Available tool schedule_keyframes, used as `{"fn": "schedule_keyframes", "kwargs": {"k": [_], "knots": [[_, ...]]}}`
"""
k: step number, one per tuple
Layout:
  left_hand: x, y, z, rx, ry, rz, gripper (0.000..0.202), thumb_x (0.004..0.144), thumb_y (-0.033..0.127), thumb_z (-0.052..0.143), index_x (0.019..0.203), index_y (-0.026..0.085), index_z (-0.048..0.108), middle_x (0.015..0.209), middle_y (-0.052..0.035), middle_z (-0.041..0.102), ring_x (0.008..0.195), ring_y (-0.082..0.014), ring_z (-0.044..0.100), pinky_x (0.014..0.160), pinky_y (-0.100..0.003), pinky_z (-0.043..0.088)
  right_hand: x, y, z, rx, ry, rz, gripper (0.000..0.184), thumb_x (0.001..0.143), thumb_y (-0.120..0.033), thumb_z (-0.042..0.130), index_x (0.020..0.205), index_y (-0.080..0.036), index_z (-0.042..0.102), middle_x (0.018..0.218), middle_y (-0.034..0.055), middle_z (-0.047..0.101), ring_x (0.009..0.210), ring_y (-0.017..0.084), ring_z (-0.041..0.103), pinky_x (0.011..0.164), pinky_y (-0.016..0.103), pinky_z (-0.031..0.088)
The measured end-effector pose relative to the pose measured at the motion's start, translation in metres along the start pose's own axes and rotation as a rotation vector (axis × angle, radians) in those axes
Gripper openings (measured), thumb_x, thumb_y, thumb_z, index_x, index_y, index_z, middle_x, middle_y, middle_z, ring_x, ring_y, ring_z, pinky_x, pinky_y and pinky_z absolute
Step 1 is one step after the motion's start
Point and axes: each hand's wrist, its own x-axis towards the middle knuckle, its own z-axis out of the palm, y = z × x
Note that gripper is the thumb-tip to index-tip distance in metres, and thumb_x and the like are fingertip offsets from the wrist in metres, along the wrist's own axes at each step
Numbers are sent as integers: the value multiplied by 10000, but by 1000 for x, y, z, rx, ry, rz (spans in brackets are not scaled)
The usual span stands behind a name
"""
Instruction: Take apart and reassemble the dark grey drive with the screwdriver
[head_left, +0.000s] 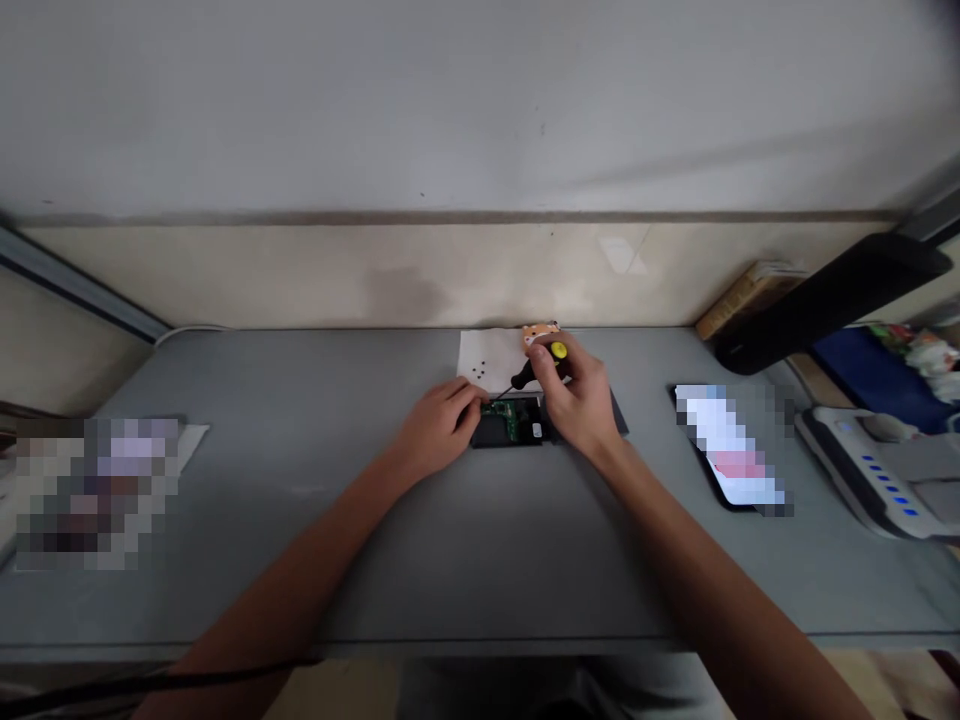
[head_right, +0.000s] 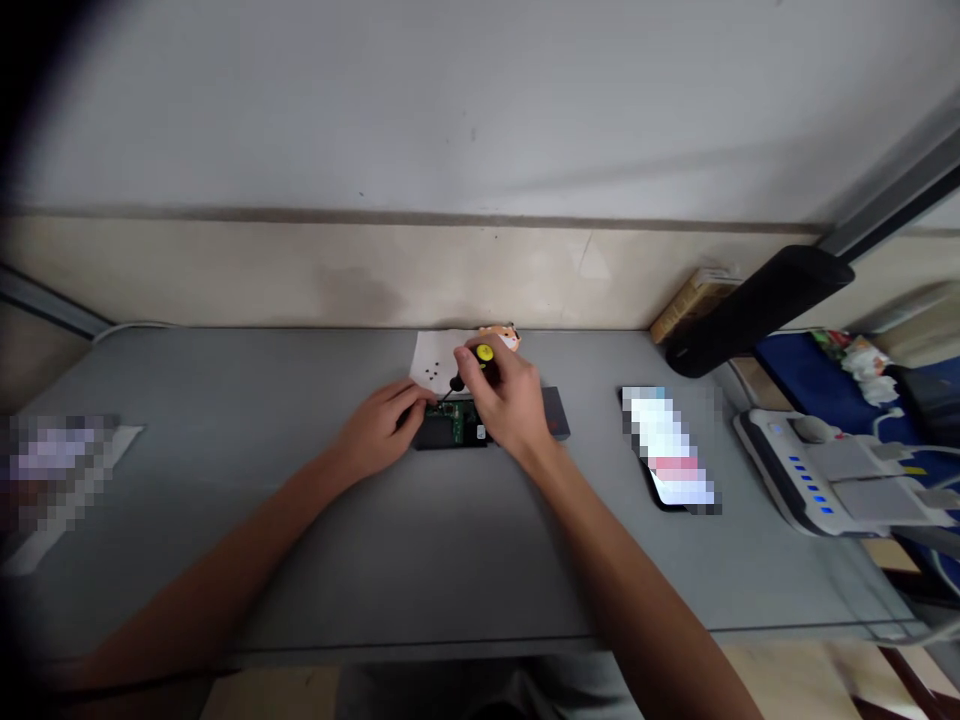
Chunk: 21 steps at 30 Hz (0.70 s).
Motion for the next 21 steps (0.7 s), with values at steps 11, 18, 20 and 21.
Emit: {"fn": "schedule_keyframes", "kwargs": {"k": [11, 18, 20, 21], "knots": [[-1, 3, -3, -38, -9, 6, 246, 989, 155, 410, 1032, 209, 646, 1003, -54, 696, 978, -211, 657, 938, -388, 539, 30, -18, 13, -79, -150, -48, 364, 986, -502, 513, 742, -234, 477, 595, -38, 521, 555, 113, 429, 589, 273, 355], [-2, 3, -3, -31, -13, 4, 234, 999, 163, 403, 1023, 205, 632, 991, -56, 682, 978, -217, 655, 935, -391, 532, 39, -24, 17, -78, -257, -92, 333, 987, -447, 513, 742, -239, 427, 588, -58, 425, 547, 108, 347, 561, 276, 310], [-2, 3, -3, -35, -14, 9, 234, 998, 159, 400, 1017, 204, 629, 986, -55, 680, 964, -215, 655, 930, -391, 530, 38, -24, 17, -77, -262, -93, 327, 989, -439, 507, 746, -241, 416, 588, -60, 421, 544, 109, 345, 563, 278, 309], [-2, 2, -3, -37, -14, 9, 234, 997, 157, 399, 1018, 206, 627, 986, -53, 680, 961, -213, 656, 930, -390, 530, 38, -23, 17, -74, -255, -96, 324, 990, -434, 504, 746, -243, 410, 584, -61, 417, 541, 110, 349, 564, 278, 310]]}}
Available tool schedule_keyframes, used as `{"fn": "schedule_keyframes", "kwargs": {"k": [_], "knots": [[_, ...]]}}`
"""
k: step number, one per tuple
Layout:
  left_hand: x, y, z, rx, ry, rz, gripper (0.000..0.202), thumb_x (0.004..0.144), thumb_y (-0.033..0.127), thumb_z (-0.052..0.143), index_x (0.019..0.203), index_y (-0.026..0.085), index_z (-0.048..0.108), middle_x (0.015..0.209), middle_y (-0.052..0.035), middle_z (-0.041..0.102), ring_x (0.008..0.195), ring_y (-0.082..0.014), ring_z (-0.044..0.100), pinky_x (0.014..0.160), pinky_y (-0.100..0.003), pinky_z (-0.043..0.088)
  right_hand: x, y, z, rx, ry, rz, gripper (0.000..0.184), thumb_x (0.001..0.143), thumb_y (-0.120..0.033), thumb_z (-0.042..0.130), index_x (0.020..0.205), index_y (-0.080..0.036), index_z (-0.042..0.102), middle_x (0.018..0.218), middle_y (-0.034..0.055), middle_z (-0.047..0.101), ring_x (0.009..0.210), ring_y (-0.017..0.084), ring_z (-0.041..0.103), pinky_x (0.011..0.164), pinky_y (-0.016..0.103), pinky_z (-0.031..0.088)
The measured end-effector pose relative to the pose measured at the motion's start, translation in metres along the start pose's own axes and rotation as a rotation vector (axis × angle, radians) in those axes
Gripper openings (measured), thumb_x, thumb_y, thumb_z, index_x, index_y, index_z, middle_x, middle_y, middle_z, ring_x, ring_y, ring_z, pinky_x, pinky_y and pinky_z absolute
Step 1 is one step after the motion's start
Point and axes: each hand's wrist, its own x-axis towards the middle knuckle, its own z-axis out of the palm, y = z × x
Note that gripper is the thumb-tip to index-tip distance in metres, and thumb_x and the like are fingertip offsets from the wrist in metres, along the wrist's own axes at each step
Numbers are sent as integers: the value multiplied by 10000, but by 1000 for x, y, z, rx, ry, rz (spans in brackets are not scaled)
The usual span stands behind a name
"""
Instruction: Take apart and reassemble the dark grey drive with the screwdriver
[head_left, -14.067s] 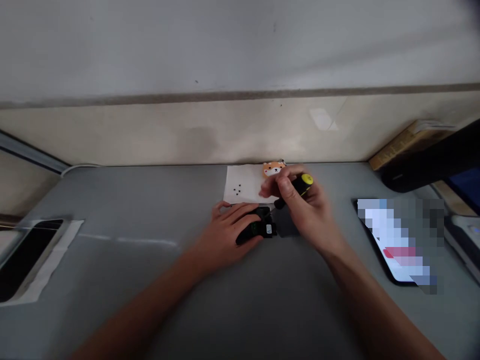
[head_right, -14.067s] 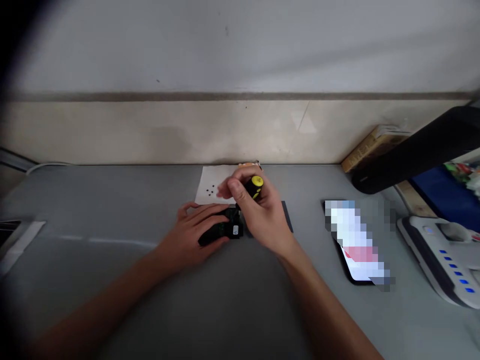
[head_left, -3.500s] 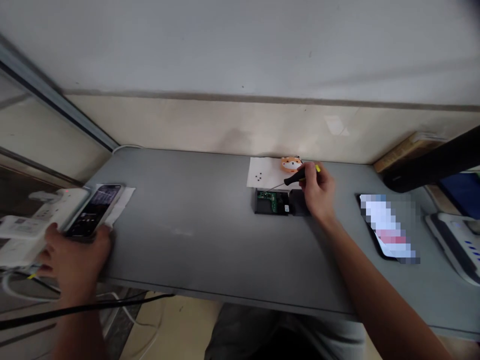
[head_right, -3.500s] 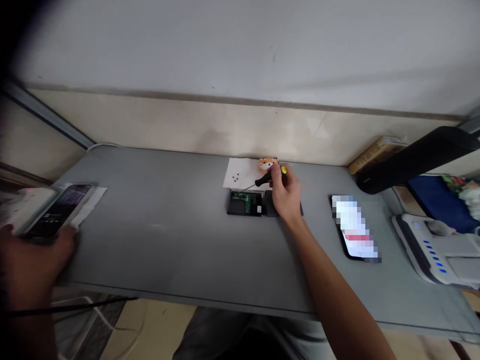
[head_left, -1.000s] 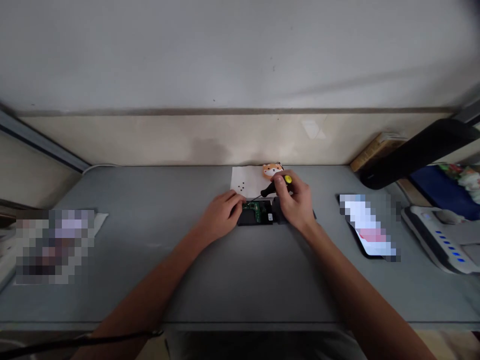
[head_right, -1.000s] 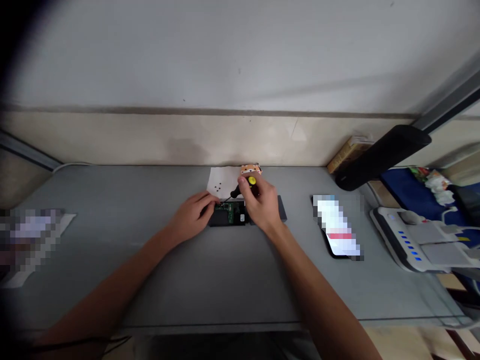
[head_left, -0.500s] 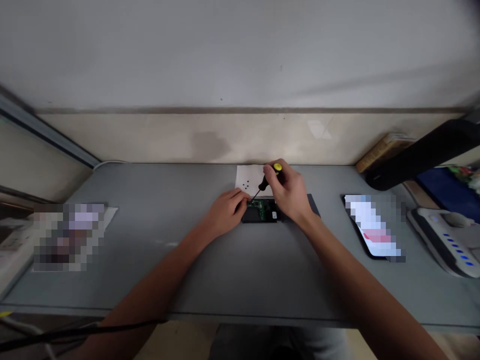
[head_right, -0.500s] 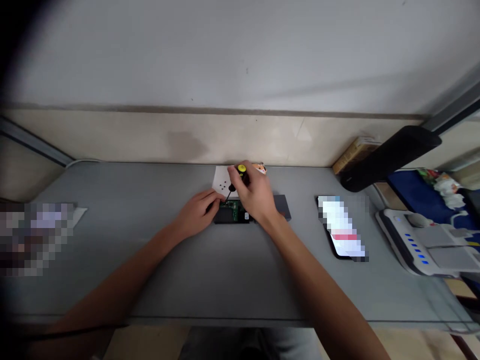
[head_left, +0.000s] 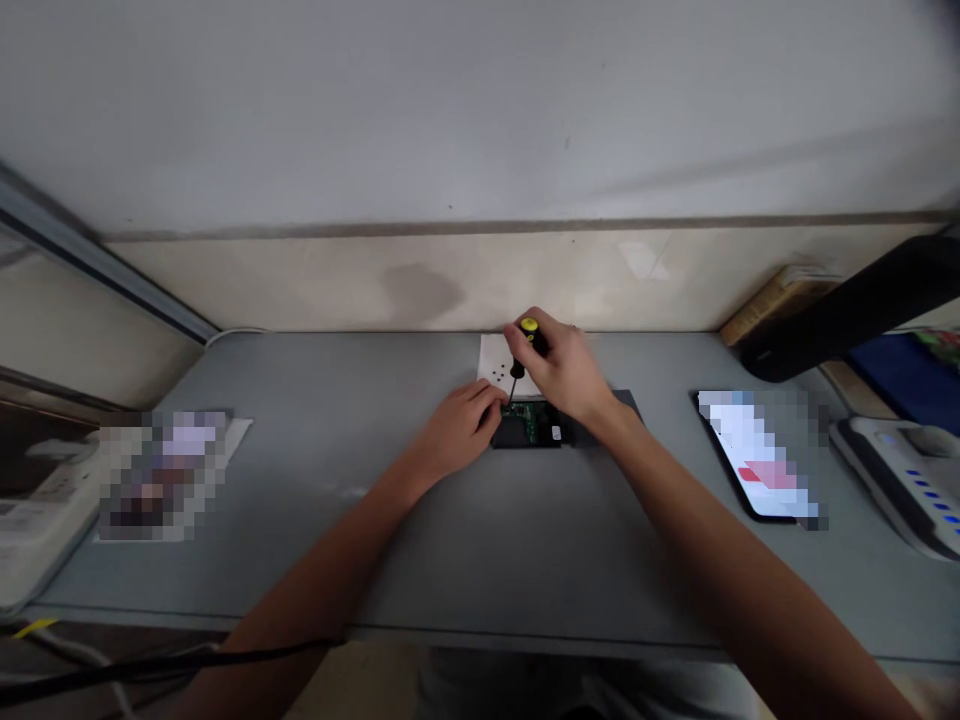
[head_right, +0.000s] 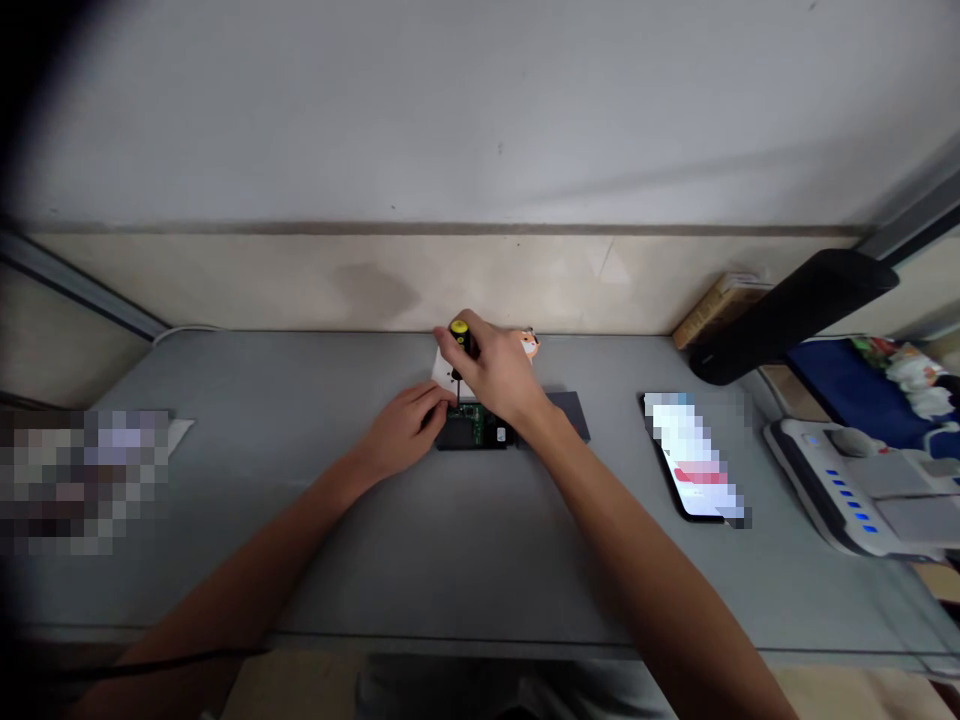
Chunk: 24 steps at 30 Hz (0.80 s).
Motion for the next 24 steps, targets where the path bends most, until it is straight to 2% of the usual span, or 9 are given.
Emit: {"fn": "schedule_keyframes", "kwargs": {"k": [5, 12, 15, 18, 21, 24], "knots": [[1, 1, 0, 7, -3, -18, 227, 983, 145, 410, 1011, 217, 623, 987, -46, 689, 965, -211, 658, 917, -382, 532, -3, 8, -1, -9, 98, 1, 319, 994, -418, 492, 742, -248, 396, 592, -51, 449, 549, 118, 381, 585, 282, 325], [1, 2, -1, -15, 5, -21, 223, 988, 151, 404, 992, 210, 620, 977, -41, 692, 955, -201, 654, 935, -374, 529, -2, 10, 2, 10, 67, -14, 303, 985, -444, 480, 769, -243, 407, 575, -60, 437, 547, 112, 377, 577, 274, 308], [0, 2, -1, -1, 3, -27, 230, 990, 156, 398, 999, 207, 622, 978, -46, 692, 954, -206, 653, 935, -379, 529, -2, 9, 4, -3, 77, -9, 313, 955, -436, 524, 748, -240, 392, 577, -64, 416, 553, 110, 362, 576, 277, 299], [0, 2, -1, 19, -1, -15, 235, 992, 158, 392, 1014, 204, 621, 993, -54, 691, 953, -213, 654, 925, -385, 530, -1, 12, 7, 28, 162, -6, 324, 900, -370, 596, 714, -241, 364, 615, -60, 406, 577, 110, 359, 595, 282, 323], [-1, 1, -1, 29, 2, 3, 240, 989, 147, 388, 1020, 200, 619, 990, -54, 689, 946, -210, 657, 918, -375, 532, 1, 18, 15, 137, 281, -48, 285, 880, -325, 619, 707, -234, 412, 726, -25, 467, 661, 123, 436, 659, 292, 394], [0, 0, 0, 44, 3, 8, 243, 988, 142, 390, 1027, 200, 622, 1007, -57, 690, 970, -210, 659, 935, -375, 531, 1, 21, 24, 451, 273, 9, 230, 916, -441, 617, 841, -237, 541, 775, -10, 557, 708, 131, 526, 666, 290, 448]]}}
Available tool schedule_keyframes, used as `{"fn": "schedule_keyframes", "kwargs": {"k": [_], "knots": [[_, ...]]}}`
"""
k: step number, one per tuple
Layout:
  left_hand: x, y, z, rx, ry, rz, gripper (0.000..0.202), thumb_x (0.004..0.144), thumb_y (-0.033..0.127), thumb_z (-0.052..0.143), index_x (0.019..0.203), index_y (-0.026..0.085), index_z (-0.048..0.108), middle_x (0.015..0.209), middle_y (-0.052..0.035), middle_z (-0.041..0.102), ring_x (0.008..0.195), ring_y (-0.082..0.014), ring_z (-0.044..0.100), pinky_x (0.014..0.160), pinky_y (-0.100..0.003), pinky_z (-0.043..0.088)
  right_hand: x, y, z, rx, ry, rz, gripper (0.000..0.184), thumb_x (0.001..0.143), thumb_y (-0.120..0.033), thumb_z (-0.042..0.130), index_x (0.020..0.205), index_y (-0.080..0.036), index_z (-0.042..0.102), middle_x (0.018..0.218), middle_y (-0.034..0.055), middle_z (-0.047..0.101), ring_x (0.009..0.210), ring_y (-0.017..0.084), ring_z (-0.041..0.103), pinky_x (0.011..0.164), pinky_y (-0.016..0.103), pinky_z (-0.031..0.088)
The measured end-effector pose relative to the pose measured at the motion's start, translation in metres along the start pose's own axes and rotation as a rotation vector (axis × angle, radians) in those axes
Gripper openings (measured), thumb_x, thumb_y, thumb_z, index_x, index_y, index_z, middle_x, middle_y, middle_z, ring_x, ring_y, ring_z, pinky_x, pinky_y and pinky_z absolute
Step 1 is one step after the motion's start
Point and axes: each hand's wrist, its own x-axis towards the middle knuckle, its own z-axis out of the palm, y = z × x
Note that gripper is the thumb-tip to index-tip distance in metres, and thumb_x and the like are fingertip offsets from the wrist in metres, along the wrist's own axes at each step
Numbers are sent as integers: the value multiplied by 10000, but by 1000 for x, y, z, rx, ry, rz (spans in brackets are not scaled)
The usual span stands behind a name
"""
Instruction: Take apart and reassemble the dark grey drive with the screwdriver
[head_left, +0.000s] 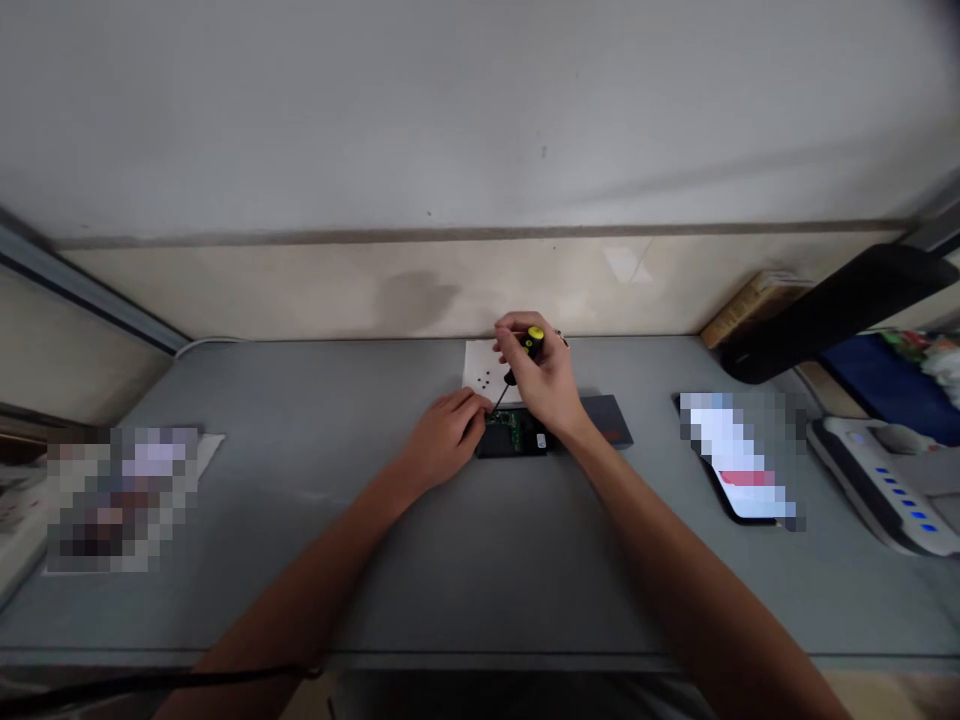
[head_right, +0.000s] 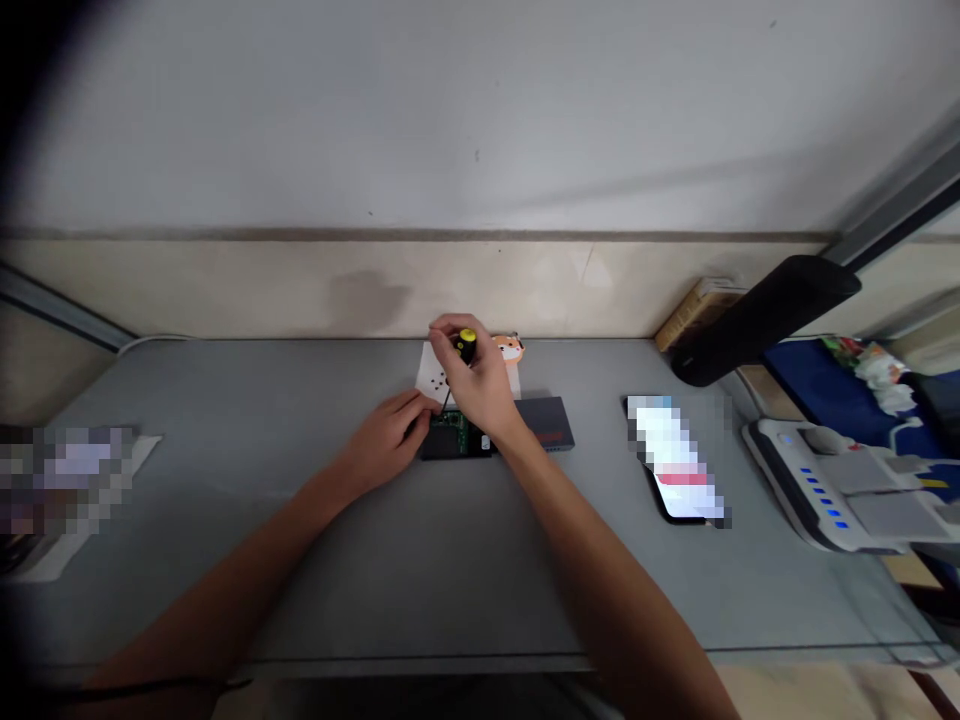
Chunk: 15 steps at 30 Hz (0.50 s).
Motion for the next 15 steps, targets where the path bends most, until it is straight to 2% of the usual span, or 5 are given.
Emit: {"fn": "schedule_keyframes", "kwargs": {"k": [4, 6, 9, 11, 15], "knots": [[1, -1, 2, 10, -19, -1, 263, 995, 146, 378, 1036, 203, 631, 1009, -56, 691, 974, -210, 661, 930, -376, 533, -5, 3, 7, 318, -9, 168, 398, 846, -608, 695, 801, -242, 546, 560, -82, 416, 501, 93, 386, 498, 257, 337], [1, -1, 1, 3, -24, 4, 274, 1007, 160, 365, 1037, 199, 634, 1005, -61, 689, 973, -212, 659, 931, -383, 532, -7, 1, 8, 422, 3, 193, 449, 866, -671, 633, 784, -237, 553, 550, -83, 371, 485, 90, 331, 484, 262, 298], [1, 0, -3, -6, -33, 23, 262, 1029, 215, 371, 1052, 192, 630, 1012, -69, 681, 979, -224, 653, 928, -400, 532, -9, -5, 4, 504, -46, 220, 458, 919, -681, 541, 887, -230, 613, 623, -49, 466, 557, 104, 422, 545, 272, 352], [0, -1, -8, -16, -64, 51, 254, 1037, 247, 379, 1084, 196, 623, 1041, -70, 678, 991, -227, 649, 925, -403, 534, -11, -9, -1, 460, -75, 220, 420, 867, -643, 654, 869, -227, 604, 679, -32, 543, 633, 109, 503, 603, 272, 400], [-3, -1, -17, -12, -121, 98, 270, 1039, 262, 381, 1175, 206, 608, 1111, -71, 679, 1031, -229, 648, 951, -404, 527, -9, -7, -4, 378, -61, 240, 508, 777, -609, 771, 760, -247, 415, 609, -78, 532, 548, 93, 522, 564, 259, 427]]}}
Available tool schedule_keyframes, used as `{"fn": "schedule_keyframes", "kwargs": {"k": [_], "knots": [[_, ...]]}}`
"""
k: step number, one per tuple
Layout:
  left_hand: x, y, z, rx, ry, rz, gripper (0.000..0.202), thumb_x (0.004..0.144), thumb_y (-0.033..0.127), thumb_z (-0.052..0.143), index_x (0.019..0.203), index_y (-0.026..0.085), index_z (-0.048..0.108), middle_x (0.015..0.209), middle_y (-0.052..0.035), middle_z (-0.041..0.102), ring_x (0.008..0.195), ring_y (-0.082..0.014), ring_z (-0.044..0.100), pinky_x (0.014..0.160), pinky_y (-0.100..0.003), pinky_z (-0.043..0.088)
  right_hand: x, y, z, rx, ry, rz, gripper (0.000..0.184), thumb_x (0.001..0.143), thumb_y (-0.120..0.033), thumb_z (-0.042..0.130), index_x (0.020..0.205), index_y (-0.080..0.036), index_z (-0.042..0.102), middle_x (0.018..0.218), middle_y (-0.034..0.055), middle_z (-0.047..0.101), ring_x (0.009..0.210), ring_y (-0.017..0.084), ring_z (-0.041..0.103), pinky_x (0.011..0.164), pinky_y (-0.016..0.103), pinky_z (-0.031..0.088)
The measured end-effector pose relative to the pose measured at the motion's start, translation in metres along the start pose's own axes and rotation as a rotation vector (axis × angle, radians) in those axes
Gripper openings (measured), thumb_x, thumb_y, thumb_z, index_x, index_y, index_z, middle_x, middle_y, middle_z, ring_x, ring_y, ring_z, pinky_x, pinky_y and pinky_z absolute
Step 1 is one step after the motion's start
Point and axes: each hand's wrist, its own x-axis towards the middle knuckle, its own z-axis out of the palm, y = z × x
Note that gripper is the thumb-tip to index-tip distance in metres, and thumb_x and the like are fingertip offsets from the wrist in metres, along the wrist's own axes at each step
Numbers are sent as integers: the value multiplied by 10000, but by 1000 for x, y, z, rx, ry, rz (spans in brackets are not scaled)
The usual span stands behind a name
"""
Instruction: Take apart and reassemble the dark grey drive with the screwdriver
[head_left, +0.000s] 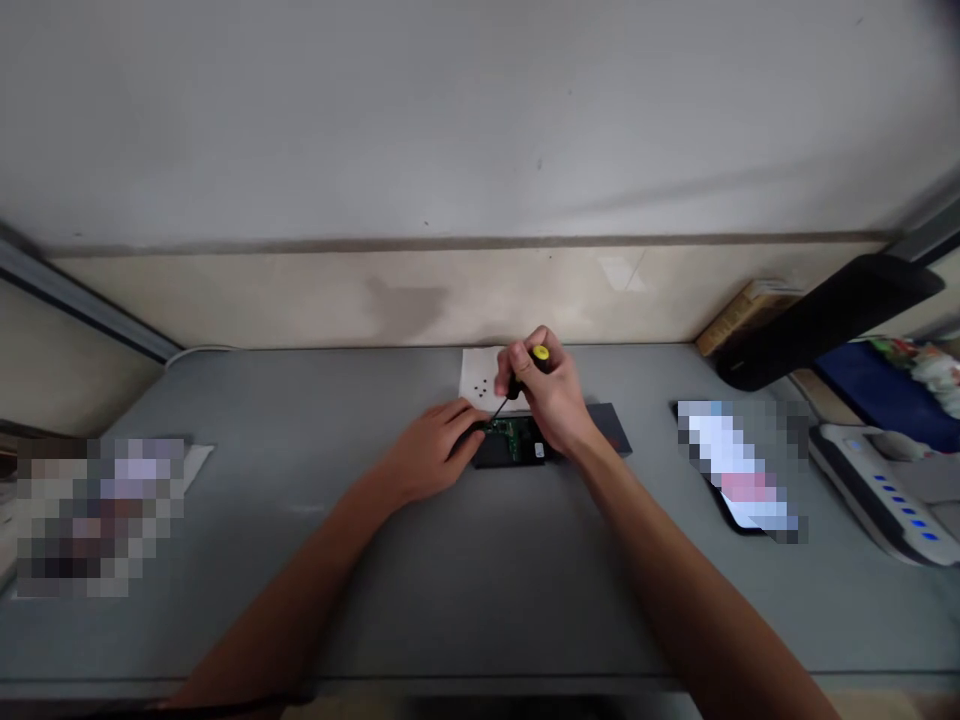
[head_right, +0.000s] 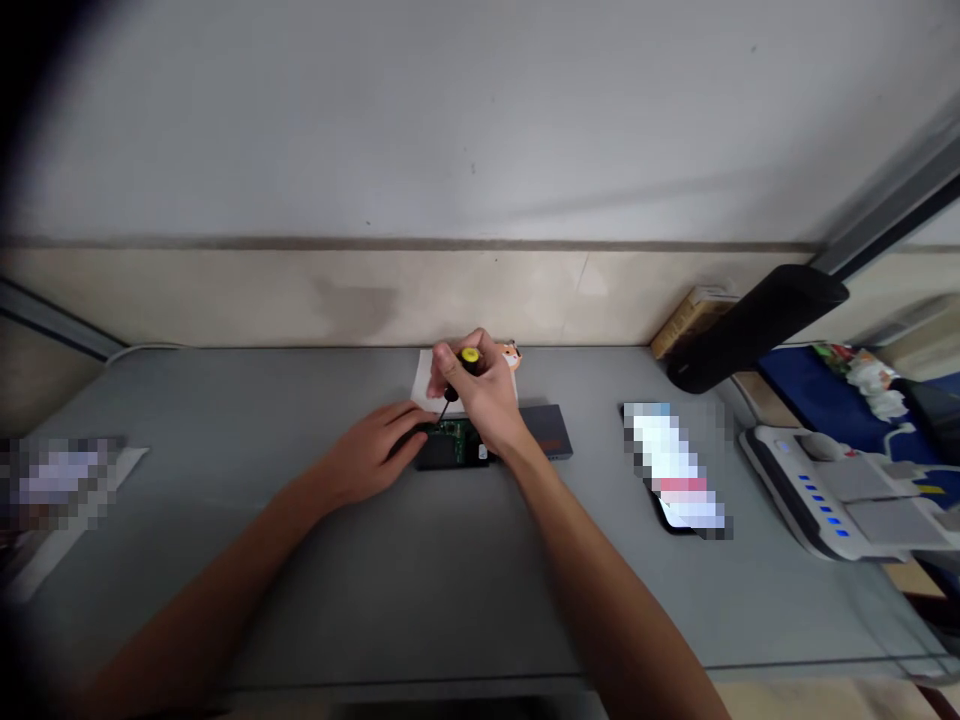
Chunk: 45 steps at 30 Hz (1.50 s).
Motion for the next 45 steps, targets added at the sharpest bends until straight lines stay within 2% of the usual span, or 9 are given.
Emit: {"fn": "schedule_keyframes", "kwargs": {"k": [4, 9, 14, 20, 27, 31, 36, 42, 45], "knots": [[-1, 1, -1, 38, -13, -9, 282, 1037, 272, 378, 1178, 206, 614, 1096, -70, 690, 1017, -240, 655, 933, -411, 528, 14, 6, -2, -53, -25, 19, 587, 744, -664, 767, 770, -263, 339, 500, -142, 348, 391, 62, 373, 424, 231, 299], [-1, -1, 1, 20, -12, -21, 267, 1032, 270, 378, 1147, 206, 611, 1119, -66, 690, 1042, -239, 654, 941, -408, 526, 24, 2, -5, 97, -212, 136, 565, 872, -786, 496, 982, -237, 574, 615, -63, 454, 543, 106, 466, 548, 273, 419], [-1, -4, 3, 27, -9, -3, 274, 1034, 276, 368, 1152, 204, 605, 1117, -72, 690, 1046, -235, 649, 953, -407, 520, 22, -5, -4, 89, -194, 168, 491, 742, -580, 818, 730, -232, 472, 772, -28, 562, 669, 106, 554, 626, 266, 473], [-1, -3, 3, 51, -14, -8, 294, 1037, 274, 357, 1191, 199, 596, 1129, -73, 686, 1033, -235, 650, 956, -411, 519, 25, -4, 2, 12, -93, 165, 525, 807, -622, 739, 739, -255, 370, 535, -112, 308, 436, 60, 234, 400, 225, 237], [0, -3, 5, 26, -1, -37, 266, 1012, 266, 379, 1154, 208, 597, 1128, -73, 682, 1062, -242, 636, 981, -421, 511, 26, -14, -6, 34, -469, 251, 415, 961, -589, 528, 807, -215, 619, 769, 25, 542, 695, 151, 520, 668, 314, 496], [-1, -4, 6, 21, 21, -33, 253, 1008, 263, 386, 1127, 205, 602, 1108, -76, 672, 1048, -238, 634, 972, -408, 512, 22, -12, -8, 73, -412, 217, 388, 836, -580, 727, 796, -228, 569, 861, 18, 605, 838, 166, 609, 771, 318, 522], [-1, -3, 5, 36, 21, -24, 280, 1022, 275, 372, 1148, 198, 611, 1102, -80, 671, 1034, -240, 639, 959, -412, 517, 20, -10, -3, -27, -230, 206, 510, 793, -543, 789, 750, -251, 373, 583, -92, 416, 500, 79, 391, 502, 244, 360], [0, -1, 4, 36, 7, -24, 290, 1034, 285, 355, 1144, 196, 609, 1103, -83, 664, 1018, -233, 635, 930, -401, 527, 24, -6, -4, 27, -281, 118, 502, 917, -716, 508, 931, -223, 602, 634, -50, 423, 556, 102, 413, 543, 267, 388], [-1, 0, 3, 36, 7, -28, 275, 1035, 277, 357, 1134, 204, 603, 1086, -77, 661, 1021, -229, 630, 947, -402, 520, 25, -6, -7, 45, -310, 121, 416, 872, -638, 649, 862, -223, 621, 735, -12, 528, 692, 125, 537, 641, 274, 461]]}}
